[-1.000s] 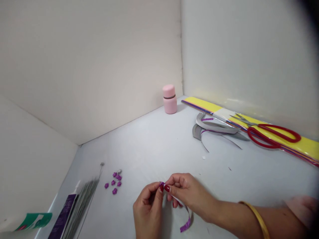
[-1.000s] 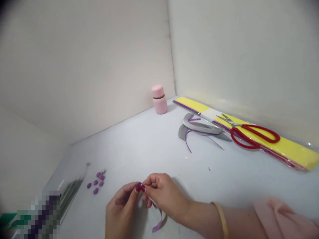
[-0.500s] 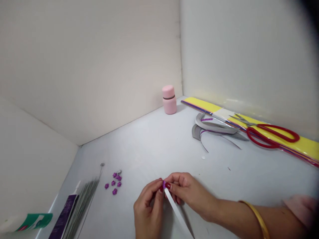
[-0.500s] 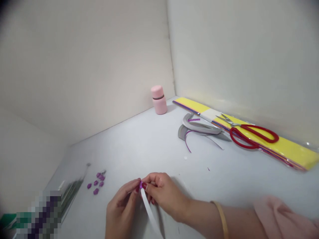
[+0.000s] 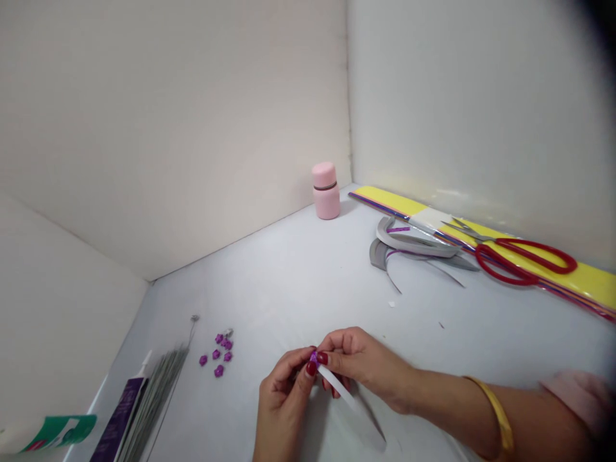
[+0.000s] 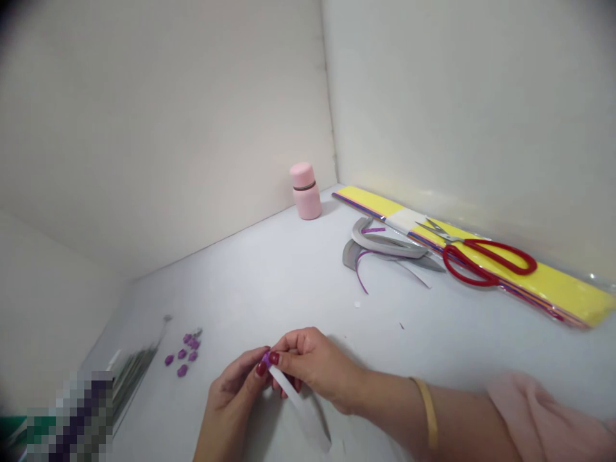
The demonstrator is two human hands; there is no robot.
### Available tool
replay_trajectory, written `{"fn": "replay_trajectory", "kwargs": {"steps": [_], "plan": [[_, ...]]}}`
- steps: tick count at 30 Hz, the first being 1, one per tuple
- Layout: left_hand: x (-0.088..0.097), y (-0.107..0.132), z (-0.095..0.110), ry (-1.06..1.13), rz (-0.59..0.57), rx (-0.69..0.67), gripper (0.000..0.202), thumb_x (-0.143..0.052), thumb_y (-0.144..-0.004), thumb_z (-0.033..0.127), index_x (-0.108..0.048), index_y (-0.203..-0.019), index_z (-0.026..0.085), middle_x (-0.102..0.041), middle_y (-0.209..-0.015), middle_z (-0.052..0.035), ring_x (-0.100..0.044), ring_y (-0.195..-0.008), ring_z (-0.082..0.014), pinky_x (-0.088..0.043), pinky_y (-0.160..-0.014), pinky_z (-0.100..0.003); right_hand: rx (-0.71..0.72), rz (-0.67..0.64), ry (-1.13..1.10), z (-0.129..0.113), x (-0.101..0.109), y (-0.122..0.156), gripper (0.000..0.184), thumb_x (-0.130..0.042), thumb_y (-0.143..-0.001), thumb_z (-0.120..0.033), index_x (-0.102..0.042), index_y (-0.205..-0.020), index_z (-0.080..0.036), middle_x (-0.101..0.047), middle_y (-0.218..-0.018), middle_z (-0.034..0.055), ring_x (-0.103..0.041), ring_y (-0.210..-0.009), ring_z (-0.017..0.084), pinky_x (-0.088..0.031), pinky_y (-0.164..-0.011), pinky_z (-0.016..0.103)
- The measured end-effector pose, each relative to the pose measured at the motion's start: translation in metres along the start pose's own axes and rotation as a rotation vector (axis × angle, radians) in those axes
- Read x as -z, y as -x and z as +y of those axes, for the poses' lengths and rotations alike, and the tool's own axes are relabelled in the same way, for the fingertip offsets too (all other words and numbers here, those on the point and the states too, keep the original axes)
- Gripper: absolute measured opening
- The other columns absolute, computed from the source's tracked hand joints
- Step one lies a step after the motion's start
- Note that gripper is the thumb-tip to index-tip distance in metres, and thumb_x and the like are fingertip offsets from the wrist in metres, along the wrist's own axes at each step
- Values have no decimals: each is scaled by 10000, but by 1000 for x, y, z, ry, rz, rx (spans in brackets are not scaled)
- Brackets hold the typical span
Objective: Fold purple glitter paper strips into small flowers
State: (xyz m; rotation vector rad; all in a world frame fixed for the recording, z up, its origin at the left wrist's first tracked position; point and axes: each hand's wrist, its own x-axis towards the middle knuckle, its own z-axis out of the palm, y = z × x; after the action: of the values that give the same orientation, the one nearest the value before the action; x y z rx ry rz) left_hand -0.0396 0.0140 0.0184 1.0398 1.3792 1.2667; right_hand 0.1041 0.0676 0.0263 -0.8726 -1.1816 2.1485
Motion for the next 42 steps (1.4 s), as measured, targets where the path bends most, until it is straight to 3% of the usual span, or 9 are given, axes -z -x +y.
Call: {"fn": "replay_trajectory", "kwargs": {"steps": [3,11,15,19,28,36,42], "plan": [[-2,1,-1,79,43,6,108,-689,-711,284,-713,-765,194,-717,-700,-21,-630,-669,-147,-490,-651,-214,-14,-11,-5,2,1,-1,401,-666,-664,-510,-576,-705,-122,-602,-561,-10,-498,-467,76,-302,-457,192],[1,-1,-4,95,4,67,127,-692,-708,293,-707,-790,198,-721,-780,-38,-624,-751,-163,-472,-701,-226,-12,-2,49,6,3,-4,367,-647,-695,-491,-552,-686,-137,-563,-493,-43,-478,-398,54,-286,-402,165],[1,0,-3,-46,-25,-26,126,-652,-744,295,-717,-759,187,-689,-763,-46,-607,-743,-177,-458,-706,-250,-14,6,65,9,4,-3,363,-640,-705,-491,-552,-688,-140,-562,-489,-42,-481,-392,56,-285,-394,164],[1,0,-3,-73,52,-58,135,-637,-752,296,-692,-693,188,-654,-698,-24,-581,-698,-164,-447,-670,-236,-13,-20,48,11,5,-3,351,-620,-730,-483,-567,-739,-136,-605,-576,-13,-510,-435,67,-313,-411,174],[0,1,-5,-60,140,79,156,-686,-695,333,-711,-729,183,-717,-730,-36,-607,-706,-161,-465,-660,-213,-27,44,173,14,6,-4,228,-610,-759,-370,-563,-745,-148,-607,-584,-23,-499,-410,54,-318,-392,161],[-5,7,-12,-241,253,-188,59,-649,-733,253,-707,-732,244,-694,-732,3,-601,-702,-132,-447,-658,-193,-39,62,131,9,2,0,275,-654,-717,-396,-565,-721,-136,-594,-554,-24,-488,-409,53,-297,-388,160],[-4,7,-17,-333,186,-425,170,-595,-765,139,-712,-822,250,-679,-791,-7,-617,-740,-133,-461,-682,-205,-16,59,18,10,-1,0,292,-674,-697,-408,-574,-719,-135,-605,-575,-20,-487,-419,57,-275,-392,170]]}}
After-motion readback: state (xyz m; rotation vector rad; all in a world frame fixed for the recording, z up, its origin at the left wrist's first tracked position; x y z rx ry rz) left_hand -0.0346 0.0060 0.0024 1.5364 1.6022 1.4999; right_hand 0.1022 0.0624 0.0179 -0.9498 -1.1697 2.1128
